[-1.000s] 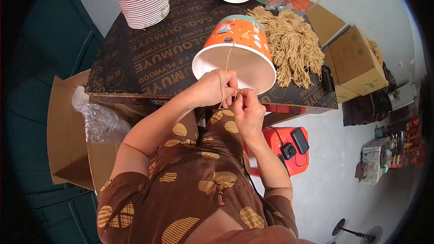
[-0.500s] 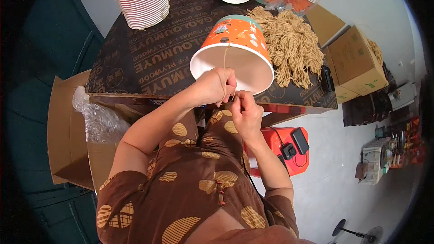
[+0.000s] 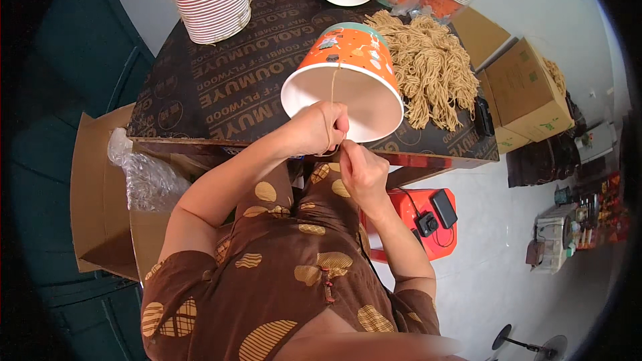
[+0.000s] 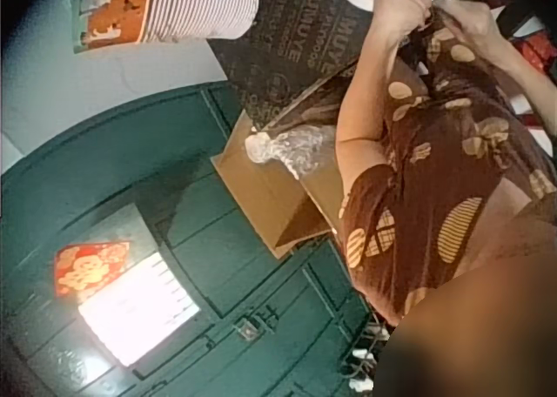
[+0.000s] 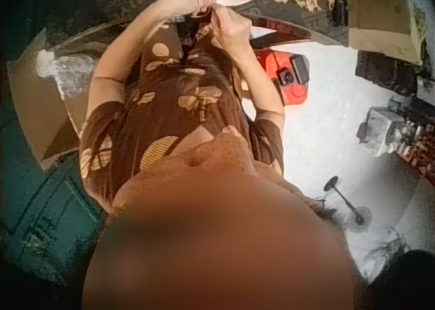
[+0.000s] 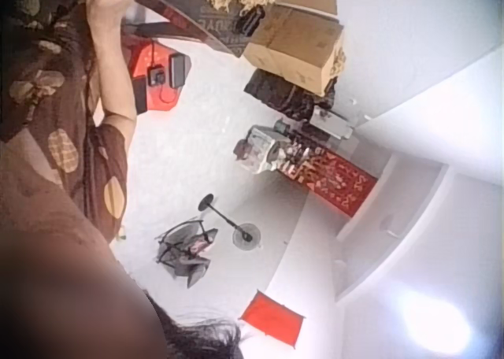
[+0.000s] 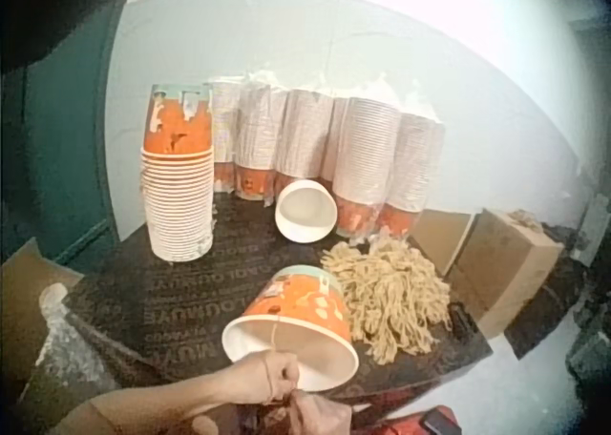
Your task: Threading a string handle through pre-punched holes in a decorative paper bucket.
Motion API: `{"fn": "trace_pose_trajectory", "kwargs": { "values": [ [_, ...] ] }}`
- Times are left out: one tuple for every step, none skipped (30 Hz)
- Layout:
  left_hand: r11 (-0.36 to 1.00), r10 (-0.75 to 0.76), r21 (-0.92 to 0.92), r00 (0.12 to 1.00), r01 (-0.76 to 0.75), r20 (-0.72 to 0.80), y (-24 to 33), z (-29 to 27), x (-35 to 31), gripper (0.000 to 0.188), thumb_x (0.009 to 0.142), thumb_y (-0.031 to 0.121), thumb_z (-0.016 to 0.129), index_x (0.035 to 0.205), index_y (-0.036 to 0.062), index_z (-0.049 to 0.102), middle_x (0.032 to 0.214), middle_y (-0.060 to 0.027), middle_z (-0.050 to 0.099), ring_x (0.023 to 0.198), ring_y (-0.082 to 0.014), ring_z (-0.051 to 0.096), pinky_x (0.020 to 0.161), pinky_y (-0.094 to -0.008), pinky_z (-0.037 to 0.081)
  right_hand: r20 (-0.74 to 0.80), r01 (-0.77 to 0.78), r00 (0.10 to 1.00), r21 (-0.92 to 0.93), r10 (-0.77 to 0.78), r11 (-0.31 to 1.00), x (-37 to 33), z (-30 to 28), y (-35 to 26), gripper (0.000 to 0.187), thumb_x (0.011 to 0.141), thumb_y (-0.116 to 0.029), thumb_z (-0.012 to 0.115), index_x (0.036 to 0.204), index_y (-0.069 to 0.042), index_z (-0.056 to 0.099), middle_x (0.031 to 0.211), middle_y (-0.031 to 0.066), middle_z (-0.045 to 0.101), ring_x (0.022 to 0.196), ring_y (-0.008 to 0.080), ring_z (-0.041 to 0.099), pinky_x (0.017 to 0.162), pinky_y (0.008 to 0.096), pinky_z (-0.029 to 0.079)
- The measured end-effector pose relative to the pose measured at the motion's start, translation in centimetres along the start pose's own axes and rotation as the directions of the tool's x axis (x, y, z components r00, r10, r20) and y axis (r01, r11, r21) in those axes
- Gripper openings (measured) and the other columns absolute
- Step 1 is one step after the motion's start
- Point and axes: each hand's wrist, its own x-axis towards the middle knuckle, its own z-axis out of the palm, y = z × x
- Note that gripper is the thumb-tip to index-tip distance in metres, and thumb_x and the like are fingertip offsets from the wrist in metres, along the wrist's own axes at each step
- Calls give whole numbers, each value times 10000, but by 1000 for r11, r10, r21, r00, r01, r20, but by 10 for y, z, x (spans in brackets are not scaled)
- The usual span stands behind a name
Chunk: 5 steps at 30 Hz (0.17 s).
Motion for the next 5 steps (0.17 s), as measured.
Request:
{"fn": "trace_pose_trajectory", "kwargs": {
  "values": [
    [1000, 16, 11, 1000, -16, -16, -1, 1, 0, 72, 826, -45, 581, 802, 9, 540, 669, -35, 546, 524, -94, 527, 415, -255, 421, -1, -2, 1000, -1, 2, 1000, -1, 0, -1, 208, 790, 26, 660, 989, -4, 603, 590, 103, 577, 494, 256, 603, 471, 369, 471],
    [1000, 17, 12, 1000, -16, -14, -3, 1, 1, 72, 826, -45, 581, 802, 9, 540, 669, -35, 546, 524, -94, 527, 415, -255, 421, -20, -95, 995, 42, 96, 995, -3, 0, -2, 212, 805, 20, 656, 1008, -4, 601, 585, 105, 575, 488, 257, 601, 468, 370, 469],
    [993, 73, 96, 996, -68, -49, -8, 1, 2, 46, 813, 12, 619, 815, 19, 573, 691, -58, 597, 584, -157, 578, 503, -305, 461, -36, -186, 981, 87, 190, 979, -4, 0, -3, 215, 820, 15, 652, 1028, -4, 598, 580, 108, 573, 482, 259, 600, 465, 370, 467],
    [977, 133, 181, 988, -117, -78, -12, 1, 2, 72, 799, 69, 657, 828, 28, 606, 712, -82, 648, 643, -221, 629, 591, -355, 500, -61, -185, 981, 29, 186, 982, -8, 2, 1, 237, 849, -1, 643, 1078, -1, 584, 569, 111, 571, 469, 259, 597, 459, 369, 463],
    [973, 128, 206, 988, -108, -85, -13, 1, 3, 73, 801, 85, 665, 837, 43, 617, 755, -79, 676, 685, -243, 650, 612, -354, 507, -42, -216, 975, 4, 216, 976, -8, 2, 1, 272, 843, -5, 650, 1105, 2, 576, 577, 115, 581, 476, 255, 605, 464, 372, 468]
  ]
}}
